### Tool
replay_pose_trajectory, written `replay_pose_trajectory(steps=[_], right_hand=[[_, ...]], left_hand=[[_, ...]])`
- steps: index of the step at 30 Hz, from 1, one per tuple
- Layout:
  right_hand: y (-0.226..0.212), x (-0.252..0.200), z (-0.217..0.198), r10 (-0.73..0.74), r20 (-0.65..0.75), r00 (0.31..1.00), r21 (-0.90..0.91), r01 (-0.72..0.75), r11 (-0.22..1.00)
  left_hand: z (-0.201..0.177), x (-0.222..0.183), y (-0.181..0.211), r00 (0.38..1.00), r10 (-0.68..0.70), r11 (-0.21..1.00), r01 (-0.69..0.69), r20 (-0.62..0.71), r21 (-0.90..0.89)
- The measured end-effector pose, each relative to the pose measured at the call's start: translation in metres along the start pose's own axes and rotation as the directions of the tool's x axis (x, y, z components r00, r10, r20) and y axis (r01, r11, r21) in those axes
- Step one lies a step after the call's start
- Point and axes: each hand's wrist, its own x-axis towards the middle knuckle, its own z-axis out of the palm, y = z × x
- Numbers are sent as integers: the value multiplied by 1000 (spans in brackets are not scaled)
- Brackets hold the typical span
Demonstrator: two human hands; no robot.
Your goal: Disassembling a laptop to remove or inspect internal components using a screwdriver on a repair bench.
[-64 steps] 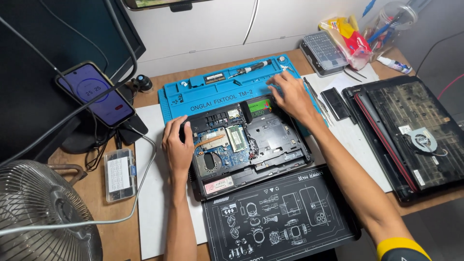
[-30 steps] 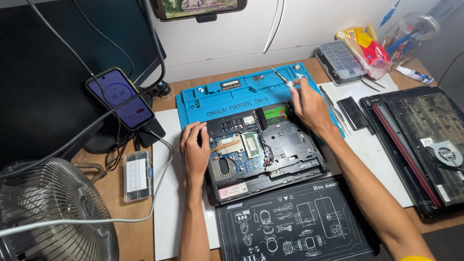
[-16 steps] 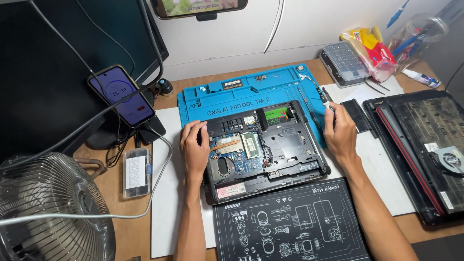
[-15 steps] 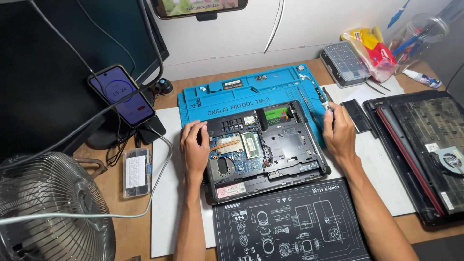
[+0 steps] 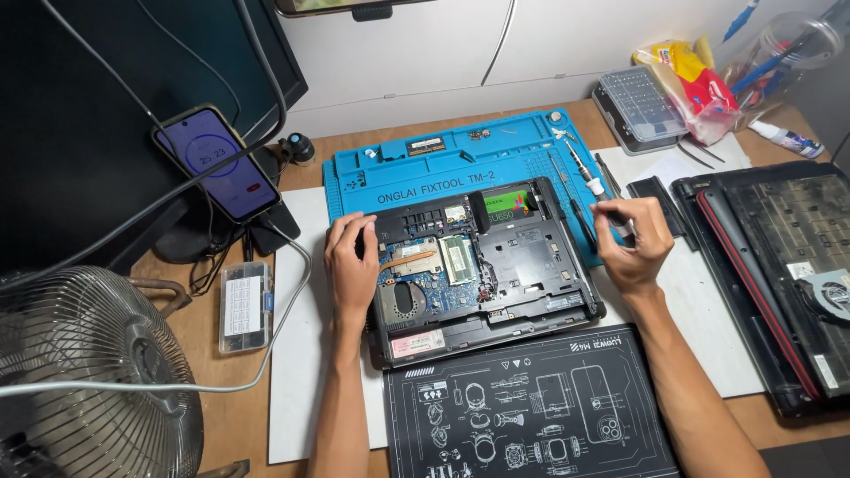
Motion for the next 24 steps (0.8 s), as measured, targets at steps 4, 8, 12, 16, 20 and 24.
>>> replay_pose_trajectory(steps=[4,8,12,16,20,24], right_hand=[[-9,0,0,-22,-3,1000,27,22,999],[-4,-3,1,-117,-43,992,12,117,993],[2,-2,7,-173,-6,985,182,171,968],[4,-19,9,-55,156,986,126,36,991],[-9,-17,10,-11,352,936,34,-1,999],[-18,-14,10,-41,410,911,-17,52,999]], left_hand=[[0,1,1,1000,0,1000,0,0,7],[0,1,2,1000,-2,1000,2,5,-4],[2,-1,-2,1000,6,1000,-6,-1,6],[1,0,-1,1000,9,1000,-9,15,-14],[0,0,-1,999,26,1000,-26,19,9],[0,0,2,999,30,999,-30,24,17]])
